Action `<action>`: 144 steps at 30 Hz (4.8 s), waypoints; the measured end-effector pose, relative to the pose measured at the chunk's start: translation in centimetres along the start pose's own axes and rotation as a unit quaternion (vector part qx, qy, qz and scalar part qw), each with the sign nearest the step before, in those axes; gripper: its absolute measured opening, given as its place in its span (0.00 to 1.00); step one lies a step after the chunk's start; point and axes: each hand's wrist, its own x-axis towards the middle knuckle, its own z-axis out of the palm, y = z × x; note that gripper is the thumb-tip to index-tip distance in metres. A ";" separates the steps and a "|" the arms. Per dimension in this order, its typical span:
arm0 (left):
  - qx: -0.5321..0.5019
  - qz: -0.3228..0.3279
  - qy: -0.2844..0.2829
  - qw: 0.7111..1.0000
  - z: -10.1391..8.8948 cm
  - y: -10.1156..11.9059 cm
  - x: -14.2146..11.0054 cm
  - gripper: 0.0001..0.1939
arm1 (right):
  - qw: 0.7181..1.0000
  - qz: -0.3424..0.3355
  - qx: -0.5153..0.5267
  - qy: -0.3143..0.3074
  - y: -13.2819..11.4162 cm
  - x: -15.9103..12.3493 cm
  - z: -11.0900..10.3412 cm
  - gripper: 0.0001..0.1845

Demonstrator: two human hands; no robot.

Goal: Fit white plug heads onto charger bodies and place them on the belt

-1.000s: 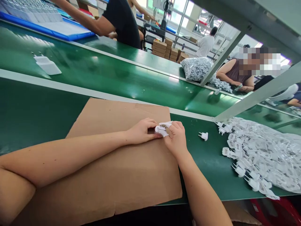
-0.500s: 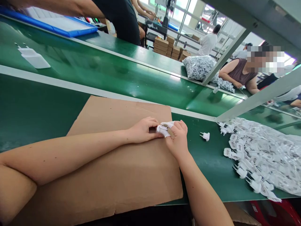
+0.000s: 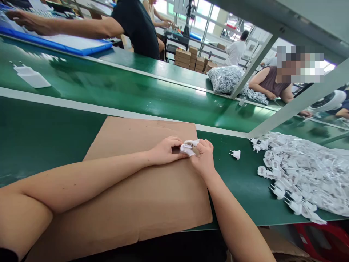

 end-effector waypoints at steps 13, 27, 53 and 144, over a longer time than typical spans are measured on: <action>-0.071 0.214 0.101 0.969 -0.5 0.8 -1.1 0.19 | 0.988 -0.112 0.093 0.045 -1.1 -0.3 -2.3 0.20; -0.200 0.103 0.103 0.969 -0.6 3.9 -1.7 0.21 | 0.975 -0.210 0.020 0.063 -3.1 -1.0 -2.2 0.30; -0.285 0.110 -0.022 0.952 0.2 3.3 -2.4 0.16 | 0.987 -0.112 0.060 0.097 -3.1 -2.4 -1.2 0.35; -0.479 -0.119 0.069 0.867 -0.3 6.7 -1.7 0.15 | 0.959 -0.228 -0.018 0.169 -5.0 -2.3 0.2 0.32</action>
